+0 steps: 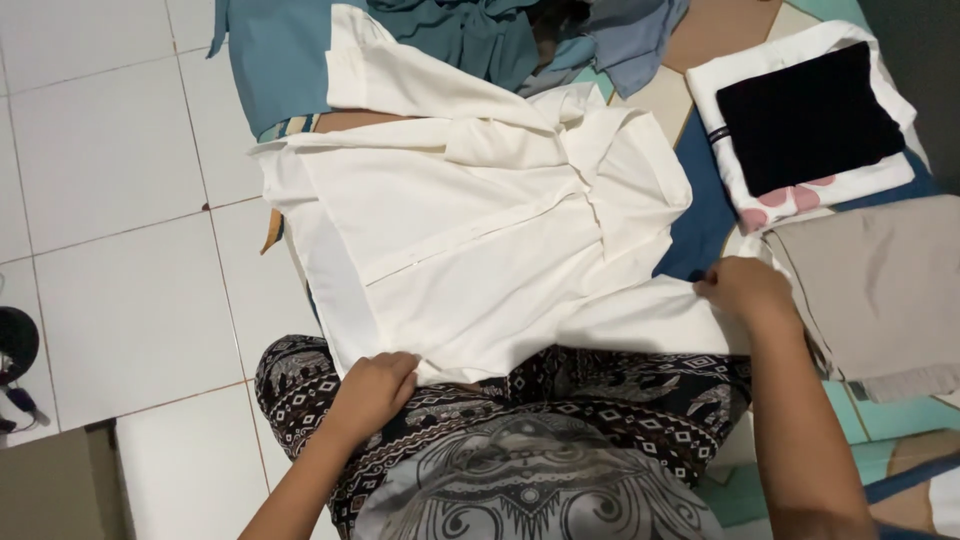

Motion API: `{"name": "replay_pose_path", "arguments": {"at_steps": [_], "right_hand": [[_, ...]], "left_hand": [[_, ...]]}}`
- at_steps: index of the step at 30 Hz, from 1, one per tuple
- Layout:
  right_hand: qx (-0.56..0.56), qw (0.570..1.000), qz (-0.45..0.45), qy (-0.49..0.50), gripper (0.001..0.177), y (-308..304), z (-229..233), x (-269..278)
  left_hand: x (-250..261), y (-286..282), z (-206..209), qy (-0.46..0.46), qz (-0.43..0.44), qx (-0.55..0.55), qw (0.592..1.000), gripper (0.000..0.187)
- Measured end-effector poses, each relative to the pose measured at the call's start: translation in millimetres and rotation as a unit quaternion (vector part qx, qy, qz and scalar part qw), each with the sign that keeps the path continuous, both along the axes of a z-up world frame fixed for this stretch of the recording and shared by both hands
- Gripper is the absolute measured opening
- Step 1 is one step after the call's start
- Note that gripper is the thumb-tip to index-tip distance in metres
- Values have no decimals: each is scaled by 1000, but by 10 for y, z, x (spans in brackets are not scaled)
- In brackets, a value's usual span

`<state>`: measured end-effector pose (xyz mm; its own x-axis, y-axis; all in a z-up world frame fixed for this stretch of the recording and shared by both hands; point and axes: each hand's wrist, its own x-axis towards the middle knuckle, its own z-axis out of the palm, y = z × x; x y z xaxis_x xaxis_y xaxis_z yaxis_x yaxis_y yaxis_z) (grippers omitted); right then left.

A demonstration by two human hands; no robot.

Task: Folding various items of clothing while sitting on a mattress on the floor.

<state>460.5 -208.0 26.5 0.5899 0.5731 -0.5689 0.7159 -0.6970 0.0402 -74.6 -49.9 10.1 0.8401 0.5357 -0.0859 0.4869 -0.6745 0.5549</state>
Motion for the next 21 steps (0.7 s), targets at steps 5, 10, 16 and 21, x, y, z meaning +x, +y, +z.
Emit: {"name": "replay_pose_path", "arguments": {"at_steps": [5,10,16,21], "right_hand": [[102,989,76,-71,32,393,155,36],[335,918,209,-34,47,1043,-102,-87],[175,952,243,-62,19,1410,-78,-370],[301,935,184,-24,19,1374,-95,-313]], "left_hand": [[-31,4,91,157,-24,-44,986,20],[333,406,299,210,124,-127,961,36],[658,813,-69,85,396,-26,914,49],[697,749,-344,37,424,21,905,28]]}}
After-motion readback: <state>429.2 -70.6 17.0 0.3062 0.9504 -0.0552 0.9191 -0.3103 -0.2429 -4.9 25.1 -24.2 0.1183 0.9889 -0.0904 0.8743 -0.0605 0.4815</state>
